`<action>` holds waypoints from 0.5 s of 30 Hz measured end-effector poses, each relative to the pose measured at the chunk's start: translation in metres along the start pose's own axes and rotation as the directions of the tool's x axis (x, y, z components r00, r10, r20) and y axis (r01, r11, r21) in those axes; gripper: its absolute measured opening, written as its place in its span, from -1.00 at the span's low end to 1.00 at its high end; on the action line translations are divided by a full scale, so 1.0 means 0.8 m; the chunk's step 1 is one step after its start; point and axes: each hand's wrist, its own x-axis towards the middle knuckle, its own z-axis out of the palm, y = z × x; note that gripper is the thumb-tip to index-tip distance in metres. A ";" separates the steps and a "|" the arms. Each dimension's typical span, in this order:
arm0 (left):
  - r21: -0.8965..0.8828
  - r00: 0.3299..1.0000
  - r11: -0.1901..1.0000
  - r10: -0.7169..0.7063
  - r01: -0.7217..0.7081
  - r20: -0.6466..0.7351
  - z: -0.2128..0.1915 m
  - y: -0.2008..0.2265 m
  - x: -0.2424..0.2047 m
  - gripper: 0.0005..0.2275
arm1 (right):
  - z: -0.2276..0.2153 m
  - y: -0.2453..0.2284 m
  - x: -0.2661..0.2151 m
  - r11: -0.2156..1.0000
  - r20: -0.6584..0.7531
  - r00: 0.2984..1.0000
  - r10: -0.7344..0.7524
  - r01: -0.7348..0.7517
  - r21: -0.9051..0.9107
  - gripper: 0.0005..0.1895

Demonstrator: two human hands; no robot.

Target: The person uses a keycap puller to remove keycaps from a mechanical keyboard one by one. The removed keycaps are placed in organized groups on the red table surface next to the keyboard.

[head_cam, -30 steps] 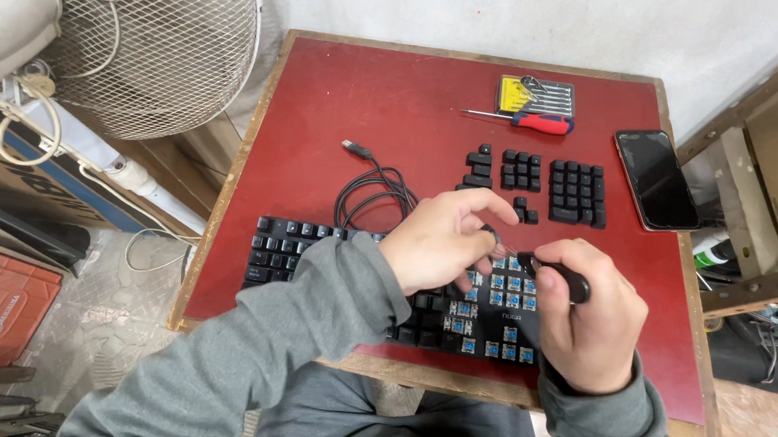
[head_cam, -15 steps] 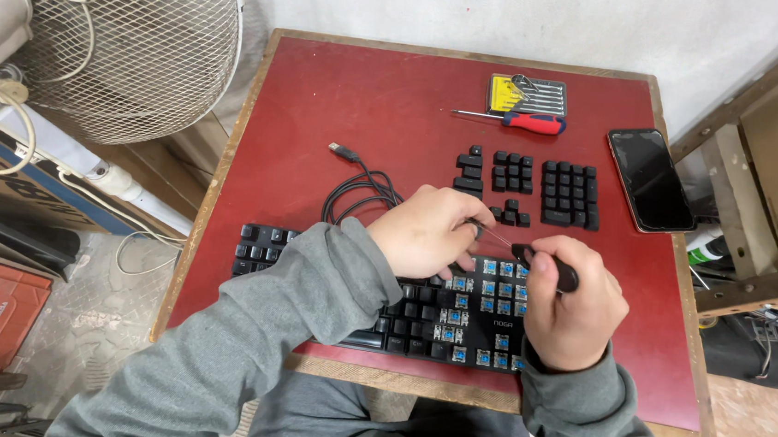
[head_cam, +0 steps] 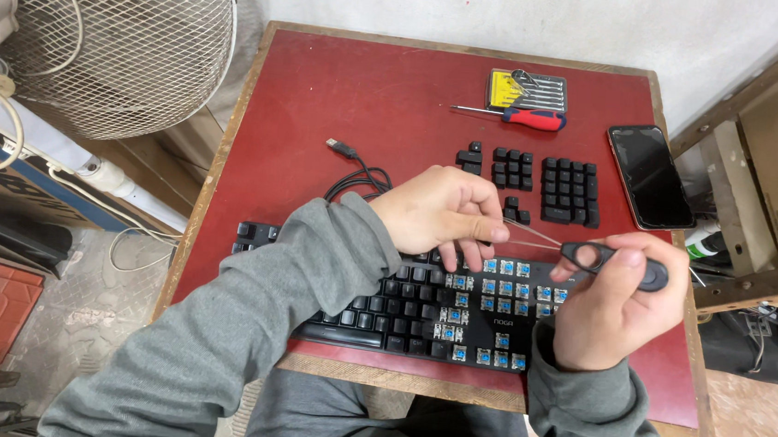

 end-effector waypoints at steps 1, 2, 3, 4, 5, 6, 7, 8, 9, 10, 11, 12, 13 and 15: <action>0.001 1.000 1.000 0.000 0.000 -0.002 -0.005 -0.008 0.004 -0.80 | 0.002 0.002 0.003 1.000 0.001 1.000 0.000 0.000 0.002 -0.81; -0.044 0.999 0.998 0.035 -0.034 0.008 -0.010 -0.014 0.009 -0.79 | 0.004 0.004 0.007 0.998 -0.014 0.999 0.049 -0.048 0.051 -0.78; -0.090 0.997 0.994 0.070 -0.068 0.016 -0.015 -0.020 0.015 -0.78 | 0.006 0.007 0.011 0.990 -0.026 0.995 0.098 -0.095 0.101 -0.74; -0.088 0.997 0.994 0.070 -0.068 0.018 -0.019 -0.024 0.016 -0.78 | 0.006 0.006 0.013 0.990 -0.029 0.995 0.097 -0.094 0.101 -0.74; -0.094 0.993 0.990 0.107 -0.103 0.040 -0.023 -0.027 0.018 -0.81 | 0.006 0.006 0.016 0.977 -0.044 0.988 0.151 -0.142 0.158 -0.76; -0.103 0.988 0.985 0.143 -0.137 0.059 -0.026 -0.032 0.018 -0.83 | 0.007 0.006 0.018 0.958 -0.055 0.977 0.207 -0.191 0.215 -0.78; -0.104 0.988 0.985 0.142 -0.135 0.059 -0.029 -0.023 0.014 -0.83 | 0.003 0.009 0.023 0.958 -0.055 0.977 0.208 -0.192 0.215 -0.78; 0.079 0.995 0.992 0.100 -0.099 -0.015 -0.031 -0.014 0.012 -0.88 | -0.001 0.013 0.028 0.946 -0.081 0.970 0.228 -0.201 0.253 -0.80; 0.256 0.993 0.966 0.071 -0.045 -0.094 -0.034 -0.005 0.009 -0.93 | -0.005 0.016 0.034 0.934 -0.107 0.963 0.248 -0.208 0.291 -0.82; 0.258 0.993 0.965 0.072 -0.046 -0.093 -0.041 -0.018 0.020 -0.93 | -0.008 0.017 0.037 0.934 -0.108 0.963 0.247 -0.206 0.292 -0.82; 0.573 0.982 0.817 0.155 -0.064 -0.112 -0.048 -0.032 0.032 -0.86 | -0.011 0.019 0.041 0.933 -0.130 0.960 0.247 -0.199 0.302 -0.82; 0.818 0.966 0.572 0.236 -0.053 -0.102 -0.054 -0.047 0.043 -0.80 | -0.015 0.020 0.043 0.931 -0.150 0.957 0.249 -0.193 0.310 -0.83; 0.818 0.966 0.572 0.235 -0.052 -0.103 -0.054 -0.058 0.051 -0.80 | -0.016 0.018 0.044 0.931 -0.149 0.957 0.249 -0.194 0.310 -0.83; 0.779 0.960 0.619 0.266 -0.099 -0.090 -0.053 -0.077 0.067 -0.90 | -0.017 0.015 0.045 0.940 -0.170 0.952 0.255 -0.202 0.275 -0.82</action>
